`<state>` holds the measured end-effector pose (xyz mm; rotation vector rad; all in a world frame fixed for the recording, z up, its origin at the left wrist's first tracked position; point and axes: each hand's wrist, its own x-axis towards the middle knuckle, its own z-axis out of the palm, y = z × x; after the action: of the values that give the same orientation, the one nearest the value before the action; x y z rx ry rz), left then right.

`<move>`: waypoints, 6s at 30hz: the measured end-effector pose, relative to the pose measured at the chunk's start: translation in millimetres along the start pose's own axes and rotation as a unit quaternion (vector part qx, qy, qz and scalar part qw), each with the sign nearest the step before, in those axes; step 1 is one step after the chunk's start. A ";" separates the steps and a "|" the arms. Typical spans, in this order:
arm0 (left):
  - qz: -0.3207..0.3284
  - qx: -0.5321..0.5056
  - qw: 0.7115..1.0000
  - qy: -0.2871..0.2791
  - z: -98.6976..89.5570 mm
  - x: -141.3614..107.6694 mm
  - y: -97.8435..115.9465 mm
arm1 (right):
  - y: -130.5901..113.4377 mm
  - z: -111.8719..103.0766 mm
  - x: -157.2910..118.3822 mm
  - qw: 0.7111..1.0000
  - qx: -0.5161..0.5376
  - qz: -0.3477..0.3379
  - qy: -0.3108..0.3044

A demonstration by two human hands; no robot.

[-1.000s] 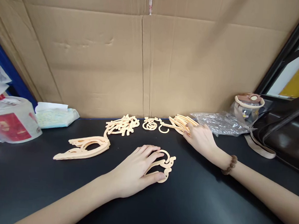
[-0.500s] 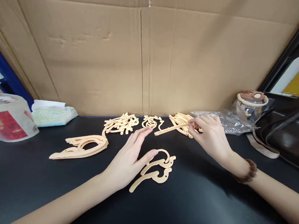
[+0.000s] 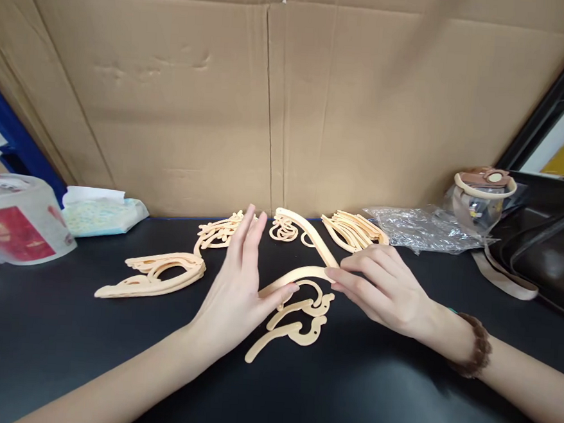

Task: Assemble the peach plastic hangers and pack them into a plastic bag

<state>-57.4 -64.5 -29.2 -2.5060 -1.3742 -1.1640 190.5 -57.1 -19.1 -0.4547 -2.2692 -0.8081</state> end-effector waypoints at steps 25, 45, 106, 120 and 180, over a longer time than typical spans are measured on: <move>-0.093 0.001 0.988 -0.124 -14.5 14.6 -21.4 | 19.7 12.4 -6.0 0.979 0.041 0.197 -0.013; -0.256 -0.372 0.865 -0.218 -6.9 15.7 0.4 | 21.9 7.9 3.4 0.630 0.503 0.583 0.097; -0.356 -0.423 0.819 -0.150 -10.3 16.5 4.4 | 7.4 7.0 0.4 0.881 0.275 0.344 -0.174; -0.329 -0.410 0.836 -0.154 -6.4 15.5 -1.0 | 4.2 10.5 0.8 0.813 0.390 0.392 -0.180; 0.113 0.193 0.956 -0.188 -16.7 14.8 -8.8 | 3.4 8.7 1.2 0.863 0.290 0.383 -0.158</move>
<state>-69.0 -55.3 -10.5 -2.5747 -1.1888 -0.3429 187.2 -48.7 -21.9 -1.1417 -2.1722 0.3718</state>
